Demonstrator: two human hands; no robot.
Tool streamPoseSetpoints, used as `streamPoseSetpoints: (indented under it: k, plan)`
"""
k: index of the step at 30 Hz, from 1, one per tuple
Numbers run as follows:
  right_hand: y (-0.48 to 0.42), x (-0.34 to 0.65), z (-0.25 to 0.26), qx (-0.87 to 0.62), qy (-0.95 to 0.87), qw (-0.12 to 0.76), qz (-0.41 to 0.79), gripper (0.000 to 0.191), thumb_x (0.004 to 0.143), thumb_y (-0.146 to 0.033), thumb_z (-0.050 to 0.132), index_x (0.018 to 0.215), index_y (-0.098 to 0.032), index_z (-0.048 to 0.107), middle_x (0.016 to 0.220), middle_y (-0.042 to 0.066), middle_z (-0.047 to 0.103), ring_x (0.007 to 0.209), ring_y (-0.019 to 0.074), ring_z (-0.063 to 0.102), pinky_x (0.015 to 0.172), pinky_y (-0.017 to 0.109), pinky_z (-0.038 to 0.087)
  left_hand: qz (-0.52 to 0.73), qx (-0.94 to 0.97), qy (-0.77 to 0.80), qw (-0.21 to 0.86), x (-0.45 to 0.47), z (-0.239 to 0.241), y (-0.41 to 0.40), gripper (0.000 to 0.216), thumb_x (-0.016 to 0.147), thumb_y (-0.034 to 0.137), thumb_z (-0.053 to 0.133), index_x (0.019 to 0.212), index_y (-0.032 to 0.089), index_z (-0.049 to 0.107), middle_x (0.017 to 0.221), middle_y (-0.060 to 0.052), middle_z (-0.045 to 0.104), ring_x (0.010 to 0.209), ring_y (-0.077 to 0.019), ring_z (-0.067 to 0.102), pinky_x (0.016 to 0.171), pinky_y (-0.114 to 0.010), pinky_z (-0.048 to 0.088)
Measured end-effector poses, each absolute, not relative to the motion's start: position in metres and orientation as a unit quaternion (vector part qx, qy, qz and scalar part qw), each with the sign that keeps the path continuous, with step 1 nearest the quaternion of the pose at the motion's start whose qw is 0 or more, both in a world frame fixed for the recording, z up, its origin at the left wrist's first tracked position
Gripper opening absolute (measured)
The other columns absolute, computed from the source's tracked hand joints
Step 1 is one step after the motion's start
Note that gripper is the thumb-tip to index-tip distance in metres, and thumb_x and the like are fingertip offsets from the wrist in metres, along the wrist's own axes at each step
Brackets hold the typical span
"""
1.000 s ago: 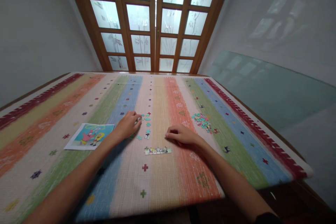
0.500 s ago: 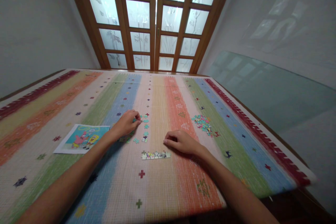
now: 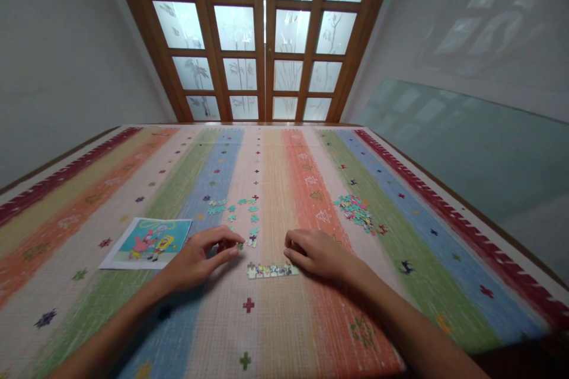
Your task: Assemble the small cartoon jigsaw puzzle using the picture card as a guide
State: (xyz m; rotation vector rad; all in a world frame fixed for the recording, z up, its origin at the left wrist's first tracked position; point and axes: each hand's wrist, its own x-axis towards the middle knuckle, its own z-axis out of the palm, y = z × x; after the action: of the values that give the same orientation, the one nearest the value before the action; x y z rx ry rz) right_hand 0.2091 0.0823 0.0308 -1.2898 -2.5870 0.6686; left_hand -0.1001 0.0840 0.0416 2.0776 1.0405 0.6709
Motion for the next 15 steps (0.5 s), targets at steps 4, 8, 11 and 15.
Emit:
streamPoseSetpoints:
  k: [4,8,11,15]
  plan:
    - [0.082,0.209,0.03,-0.436,-0.869,0.088,0.214,0.015,0.099,-0.029,0.053,0.093,-0.019,0.062,0.091,0.007,0.07,0.076,0.0174,0.059,0.065,0.03,0.035,0.264,0.809,0.386,0.357,-0.1,0.034,0.074,0.021,0.097,0.033,0.059,0.107,0.024,0.074,0.099,-0.005,0.074,0.091,-0.019,0.066,0.083,-0.035,0.051]
    - [0.081,0.209,0.032,-0.439,-0.866,0.092,0.22,0.014,0.098,-0.028,0.053,0.092,-0.019,0.062,0.091,0.007,0.07,0.075,0.0172,0.059,0.065,0.03,0.035,0.255,0.781,0.392,0.413,-0.099,0.03,0.072,0.017,0.093,0.035,0.064,0.095,0.021,0.073,0.092,-0.005,0.074,0.083,-0.0177,0.066,0.077,-0.033,0.052]
    - [0.08,0.21,0.032,-0.436,-0.869,0.092,0.217,0.014,0.098,-0.027,0.053,0.092,-0.019,0.062,0.091,0.007,0.07,0.076,0.0172,0.059,0.065,0.03,0.035,0.247,0.738,0.407,0.479,-0.097,0.028,0.07,0.019,0.091,0.038,0.067,0.092,0.019,0.07,0.084,-0.004,0.073,0.075,-0.0165,0.066,0.07,-0.031,0.052]
    - [0.078,0.211,0.03,-0.429,-0.877,0.09,0.197,0.014,0.1,-0.027,0.052,0.094,-0.019,0.062,0.093,0.008,0.07,0.077,0.0179,0.059,0.065,0.031,0.035,0.246,0.699,0.396,0.542,-0.093,0.024,0.069,0.022,0.092,0.04,0.064,0.092,0.018,0.068,0.08,-0.004,0.073,0.073,-0.0168,0.068,0.068,-0.03,0.053]
